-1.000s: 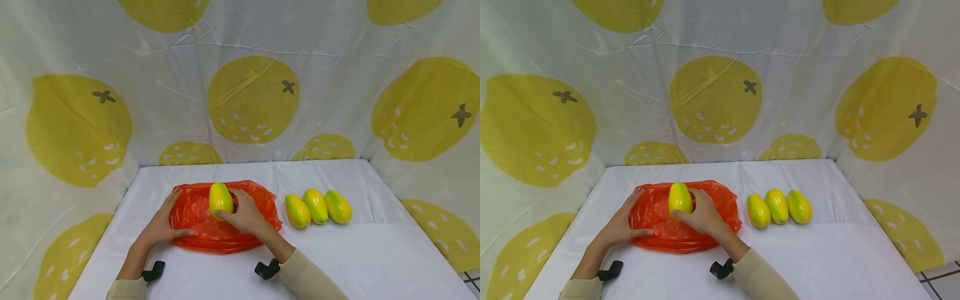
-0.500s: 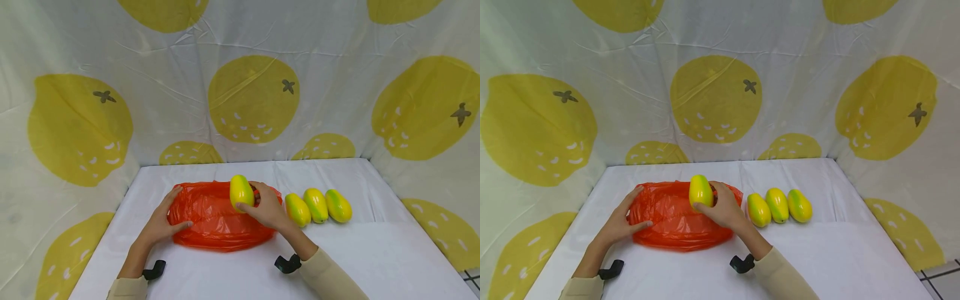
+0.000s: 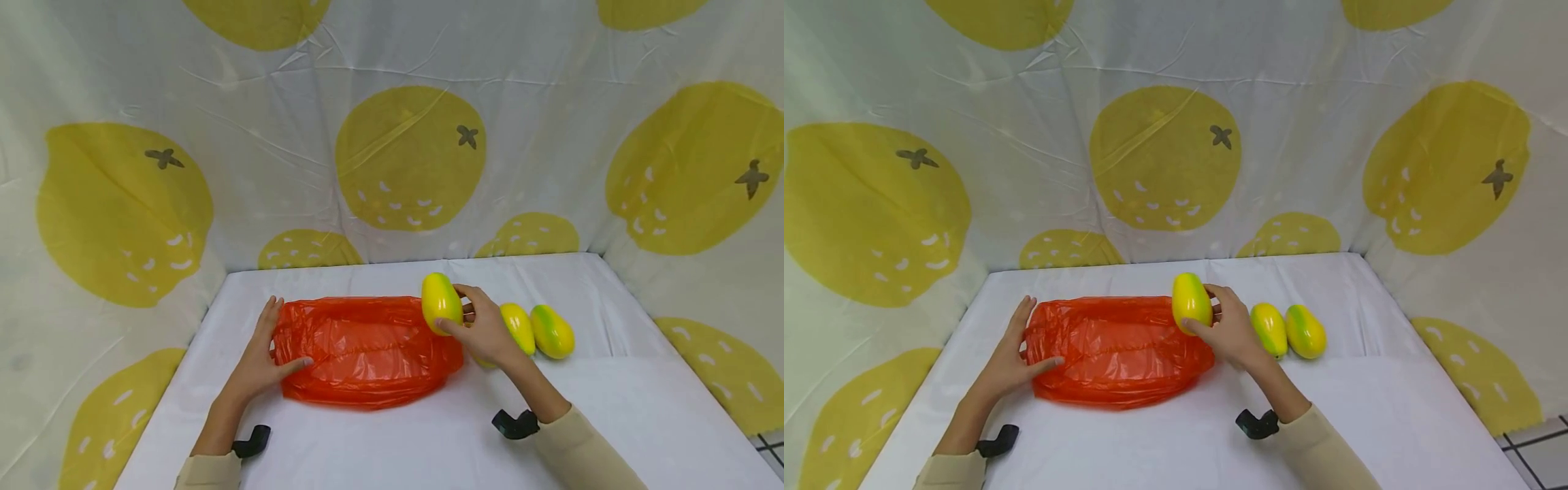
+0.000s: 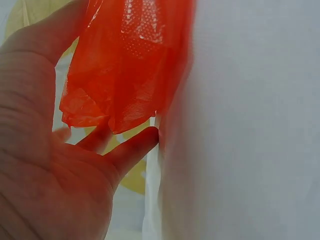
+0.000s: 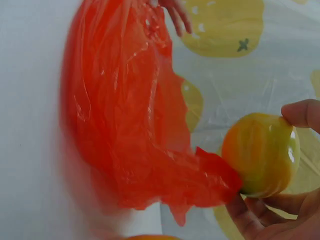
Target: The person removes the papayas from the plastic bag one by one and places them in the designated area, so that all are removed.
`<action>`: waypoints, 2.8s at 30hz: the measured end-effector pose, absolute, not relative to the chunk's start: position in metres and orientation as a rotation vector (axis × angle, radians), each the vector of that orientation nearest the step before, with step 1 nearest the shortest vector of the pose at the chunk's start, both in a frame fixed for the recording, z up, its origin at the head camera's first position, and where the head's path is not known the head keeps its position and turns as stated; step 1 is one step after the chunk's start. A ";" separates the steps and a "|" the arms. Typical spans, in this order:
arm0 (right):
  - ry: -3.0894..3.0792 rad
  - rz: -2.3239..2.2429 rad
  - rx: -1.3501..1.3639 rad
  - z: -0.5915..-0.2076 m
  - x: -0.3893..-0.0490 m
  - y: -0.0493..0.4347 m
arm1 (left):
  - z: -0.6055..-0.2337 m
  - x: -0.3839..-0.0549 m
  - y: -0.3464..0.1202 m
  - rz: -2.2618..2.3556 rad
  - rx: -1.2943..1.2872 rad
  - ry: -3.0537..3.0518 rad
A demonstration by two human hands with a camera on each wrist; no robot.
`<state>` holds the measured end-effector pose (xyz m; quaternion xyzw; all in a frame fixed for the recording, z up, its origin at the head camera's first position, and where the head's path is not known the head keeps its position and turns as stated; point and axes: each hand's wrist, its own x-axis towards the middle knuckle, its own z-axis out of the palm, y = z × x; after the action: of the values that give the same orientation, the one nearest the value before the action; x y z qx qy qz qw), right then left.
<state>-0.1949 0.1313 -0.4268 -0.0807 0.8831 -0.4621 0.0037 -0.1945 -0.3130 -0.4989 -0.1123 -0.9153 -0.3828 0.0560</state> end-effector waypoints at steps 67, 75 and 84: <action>2.994 -1.010 0.295 -0.460 -0.177 0.355 | -0.498 -0.192 -0.316 -1.148 -0.245 -3.004; 2.965 -1.031 0.286 -0.476 -0.175 0.360 | -0.497 -0.192 -0.317 -1.126 -0.239 -3.023; 2.932 -1.006 0.252 -0.482 -0.173 0.363 | -0.497 -0.192 -0.316 -1.150 -0.218 -3.033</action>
<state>-0.1728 0.3635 -0.4824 0.0811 0.9426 -0.3234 0.0159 -0.1924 -0.3156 -0.4966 -0.0669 -0.9316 -0.3531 -0.0548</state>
